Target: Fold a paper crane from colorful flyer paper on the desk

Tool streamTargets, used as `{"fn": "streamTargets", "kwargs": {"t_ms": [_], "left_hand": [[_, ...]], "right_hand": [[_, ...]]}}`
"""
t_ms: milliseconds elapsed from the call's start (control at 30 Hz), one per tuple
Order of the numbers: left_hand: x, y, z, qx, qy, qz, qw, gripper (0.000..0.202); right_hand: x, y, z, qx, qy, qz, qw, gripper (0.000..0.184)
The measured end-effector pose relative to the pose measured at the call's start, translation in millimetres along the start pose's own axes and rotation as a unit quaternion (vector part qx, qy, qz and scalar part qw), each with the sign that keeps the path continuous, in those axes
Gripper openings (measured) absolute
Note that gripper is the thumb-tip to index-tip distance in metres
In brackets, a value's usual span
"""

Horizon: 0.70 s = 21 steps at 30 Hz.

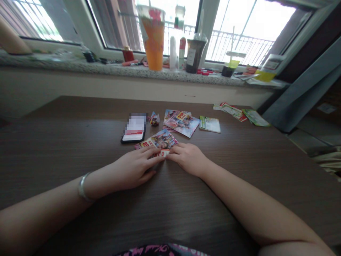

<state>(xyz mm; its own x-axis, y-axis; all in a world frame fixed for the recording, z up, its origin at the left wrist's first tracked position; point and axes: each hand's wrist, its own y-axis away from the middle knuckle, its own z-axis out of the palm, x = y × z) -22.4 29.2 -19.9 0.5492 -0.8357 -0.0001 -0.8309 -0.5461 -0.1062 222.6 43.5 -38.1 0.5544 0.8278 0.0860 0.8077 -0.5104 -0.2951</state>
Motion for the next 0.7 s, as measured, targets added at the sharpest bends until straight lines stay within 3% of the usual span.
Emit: {"fn": "streamTargets", "kwargs": {"t_ms": [167,433,700], "left_hand": [[0,-2,1.0,0.005,-0.005,-0.005,1.0,0.046],[0,-8,3.8,0.019,-0.012,0.002,1.0,0.044],[2,-9,-0.9,0.004,0.016,-0.009,1.0,0.042]], "right_hand": [[-5,-2,-1,-0.024,0.013,0.01,1.0,0.025],[-12,-17,8,0.012,-0.12,0.198,0.973,0.011],[-9,-18,17,0.022,-0.121,0.28,0.952,0.023]]}}
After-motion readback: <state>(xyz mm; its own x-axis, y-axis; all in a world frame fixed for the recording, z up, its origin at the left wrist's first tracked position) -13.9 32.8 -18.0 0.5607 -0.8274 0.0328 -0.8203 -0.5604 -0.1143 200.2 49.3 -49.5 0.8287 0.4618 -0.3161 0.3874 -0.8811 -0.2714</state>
